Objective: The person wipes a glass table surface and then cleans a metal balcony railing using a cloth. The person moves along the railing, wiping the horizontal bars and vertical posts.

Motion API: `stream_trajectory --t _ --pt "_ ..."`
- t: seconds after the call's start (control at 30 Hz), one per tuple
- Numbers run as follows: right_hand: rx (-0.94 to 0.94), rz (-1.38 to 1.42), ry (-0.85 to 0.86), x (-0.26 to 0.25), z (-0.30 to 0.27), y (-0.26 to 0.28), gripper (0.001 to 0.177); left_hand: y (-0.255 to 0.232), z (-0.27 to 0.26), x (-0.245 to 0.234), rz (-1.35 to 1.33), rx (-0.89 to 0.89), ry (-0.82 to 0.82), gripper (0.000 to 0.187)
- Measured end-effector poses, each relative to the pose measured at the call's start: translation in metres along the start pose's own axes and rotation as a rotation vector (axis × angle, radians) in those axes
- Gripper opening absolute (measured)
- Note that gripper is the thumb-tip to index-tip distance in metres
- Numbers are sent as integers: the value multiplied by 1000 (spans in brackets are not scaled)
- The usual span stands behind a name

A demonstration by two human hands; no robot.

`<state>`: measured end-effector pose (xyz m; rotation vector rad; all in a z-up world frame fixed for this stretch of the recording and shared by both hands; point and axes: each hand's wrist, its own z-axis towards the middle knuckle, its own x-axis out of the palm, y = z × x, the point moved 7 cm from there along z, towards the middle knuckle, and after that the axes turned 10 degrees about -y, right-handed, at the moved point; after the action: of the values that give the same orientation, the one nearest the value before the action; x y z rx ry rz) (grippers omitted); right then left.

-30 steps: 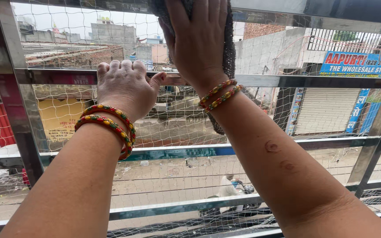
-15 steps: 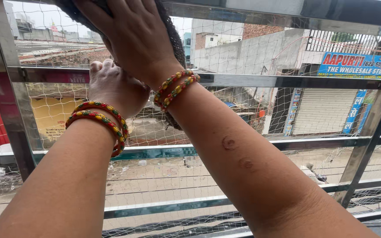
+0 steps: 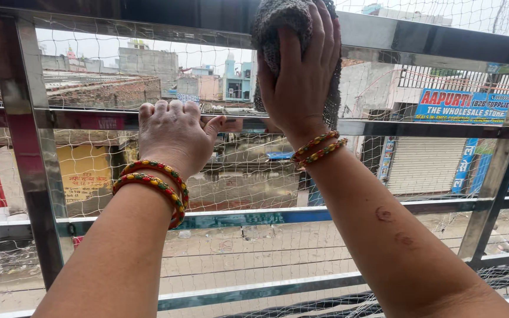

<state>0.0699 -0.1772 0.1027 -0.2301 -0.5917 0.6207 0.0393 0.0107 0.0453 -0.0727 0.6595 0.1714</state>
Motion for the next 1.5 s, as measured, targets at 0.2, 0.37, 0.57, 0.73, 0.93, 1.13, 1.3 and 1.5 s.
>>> stream_trajectory --t 0.2,0.37,0.57,0.73,0.93,1.13,1.3,1.5 --pt "19 58 10 33 19 69 52 -1 3 1 34 38 -58 67" --pt "-79 179 3 68 36 139 48 0 7 5 -8 218 -356 58" --pt "-166 230 31 104 49 189 58 12 11 37 34 240 -346 69" --pt "-237 254 13 95 45 168 60 13 11 24 46 207 -270 80" --pt "-264 228 87 61 40 118 46 -2 6 -2 -21 39 -16 57" --pt "-277 161 56 34 18 53 50 -2 -1 -9 15 -10 78 66" --pt "-198 88 84 18 7 22 59 -1 -3 -6 6 -11 97 67" --pt "-105 96 46 40 17 60 61 -1 0 -6 -10 4 65 67"
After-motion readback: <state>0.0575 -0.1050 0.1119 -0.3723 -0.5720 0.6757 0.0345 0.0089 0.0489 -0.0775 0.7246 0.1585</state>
